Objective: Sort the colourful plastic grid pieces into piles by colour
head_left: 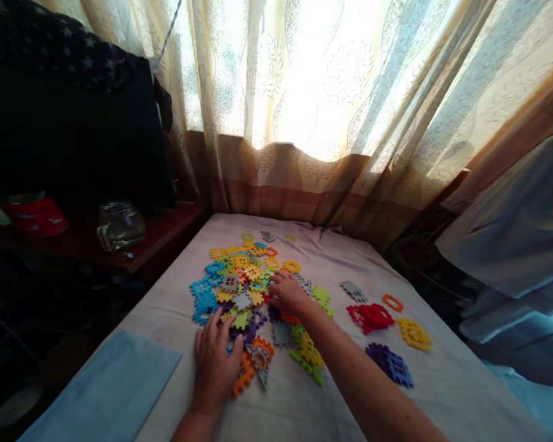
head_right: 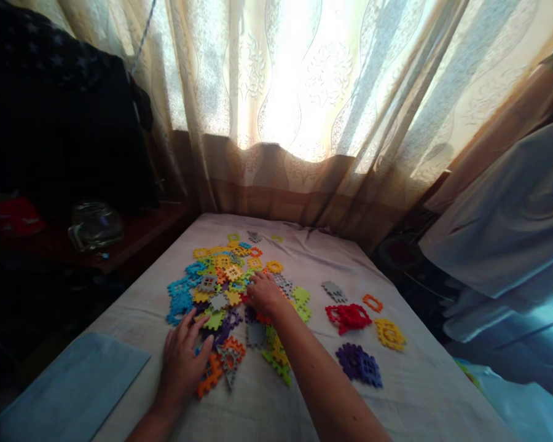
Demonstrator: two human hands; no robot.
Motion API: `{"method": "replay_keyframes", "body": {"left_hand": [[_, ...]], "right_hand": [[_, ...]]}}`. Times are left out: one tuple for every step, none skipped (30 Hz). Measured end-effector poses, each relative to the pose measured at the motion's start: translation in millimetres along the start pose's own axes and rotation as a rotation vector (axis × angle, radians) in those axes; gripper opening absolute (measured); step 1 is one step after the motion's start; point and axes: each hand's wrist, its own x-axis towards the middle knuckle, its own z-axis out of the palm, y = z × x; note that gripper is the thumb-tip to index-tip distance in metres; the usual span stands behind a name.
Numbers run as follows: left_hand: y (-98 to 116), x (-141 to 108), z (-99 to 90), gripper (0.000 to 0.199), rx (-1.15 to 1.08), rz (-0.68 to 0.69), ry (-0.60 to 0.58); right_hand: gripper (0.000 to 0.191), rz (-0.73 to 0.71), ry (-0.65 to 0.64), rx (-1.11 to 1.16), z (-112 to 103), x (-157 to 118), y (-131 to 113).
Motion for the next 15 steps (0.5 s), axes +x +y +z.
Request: {"method": "replay_keyframes", "body": {"left_hand": [[-0.3, 0.2, 0.1, 0.033, 0.004, 0.003, 0.001], [-0.7, 0.4, 0.2, 0.034, 0.007, 0.005, 0.001], [-1.1, 0.6, 0.4, 0.034, 0.010, 0.008, -0.001], [-1.6, 0.9, 0.6, 0.034, 0.013, 0.011, -0.003], [-2.0, 1.2, 0.9, 0.034, 0.017, 0.012, -0.004], [-2.5, 1.6, 1.0, 0.034, 0.020, 0.013, -0.005], [-3.0, 2.0, 1.1, 0.034, 0.021, 0.016, -0.004], [-3.4, 2.3, 1.2, 0.034, 0.019, 0.020, -0.004], [-3.9, 2.7, 1.1, 0.034, 0.014, 0.025, -0.004], [-4.3, 3.2, 1.1, 0.035, 0.007, 0.031, -0.002], [-4.9, 3.6, 1.1, 0.036, 0.000, 0.037, -0.002], [-5.4, 4.1, 1.0, 0.037, -0.007, 0.044, -0.002], [-6.1, 4.6, 1.0, 0.038, -0.013, 0.048, -0.004], [-6.9, 5.1, 1.0, 0.038, -0.016, 0.051, -0.004], [-7.8, 5.6, 1.1, 0.039, -0.019, 0.053, -0.006]], "right_hand": [[0.017, 0.005, 0.029, 0.009, 3.1, -3.9, 1.1], [0.016, 0.022, 0.063, 0.022, 6.1, -8.7, 2.1], [0.015, 0.052, 0.101, 0.039, 8.7, -14.5, 3.2], [0.013, 0.094, 0.148, 0.058, 11.0, -21.3, 4.5], [0.011, 0.141, 0.200, 0.078, 12.7, -29.1, 5.9], [0.010, 0.189, 0.259, 0.099, 14.1, -37.7, 7.8], [0.009, 0.238, 0.319, 0.117, 15.2, -47.2, 10.1], [0.010, 0.287, 0.377, 0.132, 16.2, -57.3, 13.0], [0.010, 0.334, 0.432, 0.141, 17.2, -67.8, 16.5], [0.011, 0.387, 0.481, 0.143, 18.3, -78.4, 20.8], [0.012, 0.449, 0.526, 0.139, 19.3, -89.0, 26.0], [0.013, 0.519, 0.567, 0.129, 20.2, -99.4, 31.9], [0.014, 0.592, 0.602, 0.114, 20.8, -109.5, 38.5], [0.015, 0.671, 0.632, 0.095, 20.9, -119.2, 45.7], [0.015, 0.751, 0.655, 0.073, 20.4, -128.4, 53.2]]}}
